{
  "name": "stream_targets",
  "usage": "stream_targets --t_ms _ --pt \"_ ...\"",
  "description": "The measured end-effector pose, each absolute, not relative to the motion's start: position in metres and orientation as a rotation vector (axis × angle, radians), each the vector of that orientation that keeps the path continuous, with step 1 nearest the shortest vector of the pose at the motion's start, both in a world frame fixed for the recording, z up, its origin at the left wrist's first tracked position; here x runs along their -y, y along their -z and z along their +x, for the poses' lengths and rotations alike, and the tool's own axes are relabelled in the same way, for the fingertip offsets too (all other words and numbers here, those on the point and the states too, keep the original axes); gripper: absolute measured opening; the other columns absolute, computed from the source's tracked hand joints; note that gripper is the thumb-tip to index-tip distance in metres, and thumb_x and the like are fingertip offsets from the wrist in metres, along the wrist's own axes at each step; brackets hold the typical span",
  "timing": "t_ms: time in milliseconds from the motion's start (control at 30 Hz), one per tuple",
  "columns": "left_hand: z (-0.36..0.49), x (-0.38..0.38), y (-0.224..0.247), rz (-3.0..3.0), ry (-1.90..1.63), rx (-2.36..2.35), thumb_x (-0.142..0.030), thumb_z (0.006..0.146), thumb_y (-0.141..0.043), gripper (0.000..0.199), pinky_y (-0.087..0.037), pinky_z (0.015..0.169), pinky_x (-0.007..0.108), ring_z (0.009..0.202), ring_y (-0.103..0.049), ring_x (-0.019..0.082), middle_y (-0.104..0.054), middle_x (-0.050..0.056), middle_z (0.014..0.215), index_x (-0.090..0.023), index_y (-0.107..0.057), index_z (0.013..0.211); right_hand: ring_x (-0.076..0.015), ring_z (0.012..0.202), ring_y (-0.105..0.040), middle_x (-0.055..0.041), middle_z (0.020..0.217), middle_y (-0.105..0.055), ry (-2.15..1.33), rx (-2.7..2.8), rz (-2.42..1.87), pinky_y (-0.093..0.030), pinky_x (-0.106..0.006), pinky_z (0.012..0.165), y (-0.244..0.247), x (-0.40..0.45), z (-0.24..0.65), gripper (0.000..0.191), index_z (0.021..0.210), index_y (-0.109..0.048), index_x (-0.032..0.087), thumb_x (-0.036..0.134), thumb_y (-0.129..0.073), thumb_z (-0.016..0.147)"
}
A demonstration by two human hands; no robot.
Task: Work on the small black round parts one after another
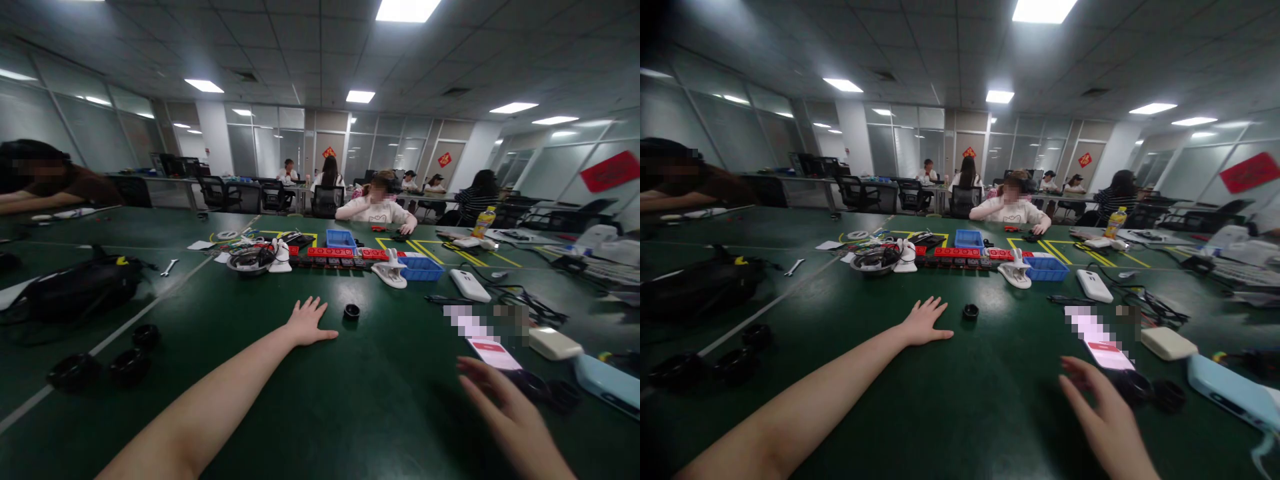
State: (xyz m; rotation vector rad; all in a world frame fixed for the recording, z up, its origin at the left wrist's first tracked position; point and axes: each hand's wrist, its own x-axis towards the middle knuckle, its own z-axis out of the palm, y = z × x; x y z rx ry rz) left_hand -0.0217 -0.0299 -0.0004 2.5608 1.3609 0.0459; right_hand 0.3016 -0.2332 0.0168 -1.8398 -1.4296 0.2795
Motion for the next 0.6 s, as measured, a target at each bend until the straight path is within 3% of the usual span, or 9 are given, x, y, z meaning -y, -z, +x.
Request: stream_targets --t_ms 100,233,367,500,600 --pt "-0.022 0.031 0.001 2.552 -0.061 -1.371 -0.081 0.066 -0.026 0.094 -0.008 0.105 0.054 0.134 -0.006 0.031 -0.011 0.01 0.147 -0.022 -0.018 0.139 -0.0231 0.097 -0.057 -0.0084 0.113 -0.057 -0.395 1.781 -1.645 -0.048 -0.036 0.082 -0.027 0.175 0.236 0.046 0.115 -0.051 0.021 0.047 -0.045 0.078" --pt "-0.022 0.033 0.001 2.556 -0.114 -1.402 -0.082 0.065 -0.027 0.094 -0.009 0.105 0.053 0.134 -0.008 0.031 -0.015 0.011 0.146 -0.021 -0.022 0.138 -0.0253 0.115 -0.044 -0.0146 0.124 -0.048 -0.146 1.931 -1.702 -0.035 -0.038 0.098 -0.022 0.102 0.184 0.055 0.124 -0.042 0.009 0.04 -0.048 0.079" --pt "-0.021 0.034 0.0 2.565 -0.128 -1.416 -0.08 0.067 -0.028 0.092 -0.01 0.105 0.053 0.134 -0.01 0.03 -0.016 0.011 0.146 -0.02 -0.024 0.137 -0.0259 0.118 -0.041 -0.0164 0.127 -0.046 -0.001 2.132 -1.744 -0.031 -0.039 0.1 -0.013 0.059 0.154 0.05 0.127 -0.04 0.007 0.032 -0.044 0.084" --pt "-0.022 0.033 -0.001 2.56 -0.105 -1.422 -0.079 0.068 -0.028 0.092 -0.009 0.105 0.053 0.134 -0.009 0.031 -0.016 0.011 0.146 -0.02 -0.023 0.137 -0.0256 0.116 -0.043 -0.0179 0.124 -0.049 -0.013 2.221 -1.707 -0.032 -0.038 0.1 -0.004 0.076 0.153 0.039 0.119 -0.051 0.007 0.012 -0.037 0.084" --pt "-0.024 0.032 -0.004 2.546 -0.103 -1.383 -0.079 0.068 -0.026 0.092 -0.008 0.105 0.053 0.134 -0.006 0.031 -0.013 0.01 0.147 -0.02 -0.021 0.138 -0.0245 0.117 -0.042 -0.0122 0.128 -0.046 -0.068 2.366 -1.585 -0.036 -0.037 0.098 0.009 0.13 0.181 0.039 0.122 -0.05 0.015 0.017 -0.036 0.086"
